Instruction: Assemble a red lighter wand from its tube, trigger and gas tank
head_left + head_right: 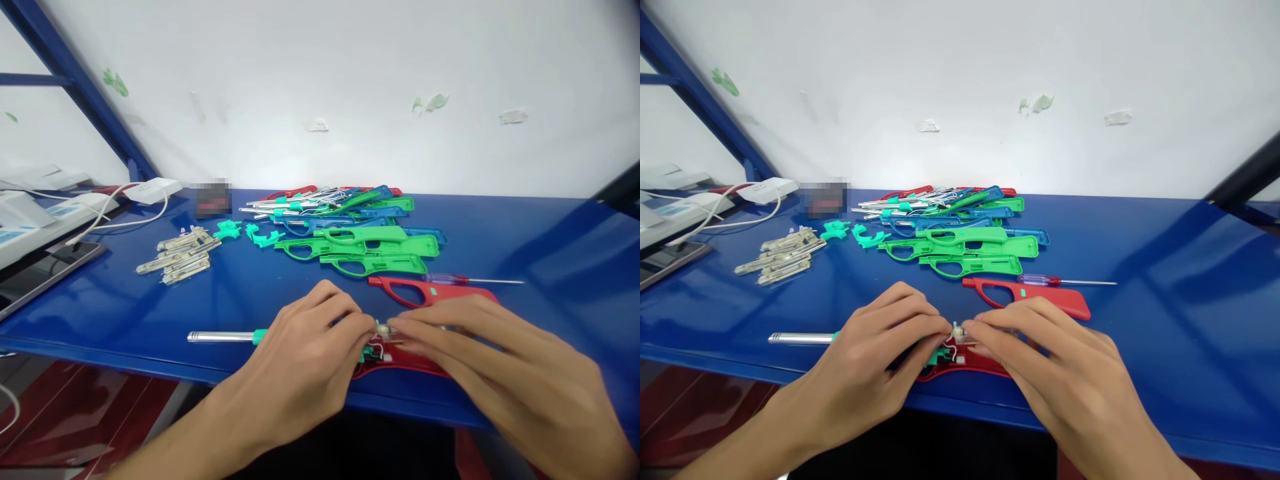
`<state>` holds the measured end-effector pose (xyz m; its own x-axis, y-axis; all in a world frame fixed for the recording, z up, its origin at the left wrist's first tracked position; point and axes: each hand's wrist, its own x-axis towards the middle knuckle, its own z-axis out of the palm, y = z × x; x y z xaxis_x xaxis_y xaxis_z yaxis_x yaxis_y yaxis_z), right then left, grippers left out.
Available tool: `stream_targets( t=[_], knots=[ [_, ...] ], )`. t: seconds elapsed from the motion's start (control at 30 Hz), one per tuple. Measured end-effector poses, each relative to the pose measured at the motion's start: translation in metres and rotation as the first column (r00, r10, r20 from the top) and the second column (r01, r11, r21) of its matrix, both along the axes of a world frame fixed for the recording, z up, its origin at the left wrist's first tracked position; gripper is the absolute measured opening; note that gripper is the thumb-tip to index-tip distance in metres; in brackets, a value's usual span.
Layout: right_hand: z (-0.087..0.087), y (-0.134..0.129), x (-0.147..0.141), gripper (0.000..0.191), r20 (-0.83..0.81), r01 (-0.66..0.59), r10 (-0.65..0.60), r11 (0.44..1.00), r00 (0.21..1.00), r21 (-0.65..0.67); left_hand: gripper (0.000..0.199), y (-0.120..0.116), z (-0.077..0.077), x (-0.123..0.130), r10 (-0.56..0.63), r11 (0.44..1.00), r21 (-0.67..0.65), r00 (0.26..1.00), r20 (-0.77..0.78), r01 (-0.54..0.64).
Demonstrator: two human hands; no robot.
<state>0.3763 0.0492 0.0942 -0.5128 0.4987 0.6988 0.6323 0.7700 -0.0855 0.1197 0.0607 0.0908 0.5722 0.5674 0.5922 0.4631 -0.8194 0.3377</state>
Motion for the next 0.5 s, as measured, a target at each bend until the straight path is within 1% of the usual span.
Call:
stream_targets(
  t=[0.1, 0.2, 0.3, 0.4, 0.5],
  knots=[
    [0.0, -0.001, -0.001, 0.032, 0.004, 0.011, -0.011, 1.0, 1.0, 0.0, 0.011, 0.001, -0.001, 0.0, 0.0, 1.0, -0.001, 1.0, 0.008, 0.0],
    [-0.001, -0.003, -0.002, 0.032, -0.012, 0.053, -0.053, 0.999, 0.999, 0.005, 0.012, 0.002, -0.001, 0.0, 0.005, 1.0, 0.017, 1.0, 0.029, -0.006],
    [0.0, -0.004, -0.002, 0.034, -0.012, 0.083, -0.083, 0.996, 0.996, -0.036, 0.012, -0.001, 0.0, 0.0, 0.047, 0.998, 0.027, 0.998, 0.032, -0.048],
    [0.001, -0.002, -0.004, 0.036, -0.047, 0.073, -0.078, 0.993, 0.996, -0.087, 0.013, -0.006, 0.004, 0.0, 0.111, 0.993, -0.029, 0.994, 0.002, -0.111],
    [0.001, -0.002, -0.005, 0.038, -0.072, 0.069, -0.078, 0.989, 0.994, -0.127, 0.015, -0.009, 0.008, 0.0, 0.145, 0.985, -0.096, 0.989, -0.006, -0.145]
  ],
)
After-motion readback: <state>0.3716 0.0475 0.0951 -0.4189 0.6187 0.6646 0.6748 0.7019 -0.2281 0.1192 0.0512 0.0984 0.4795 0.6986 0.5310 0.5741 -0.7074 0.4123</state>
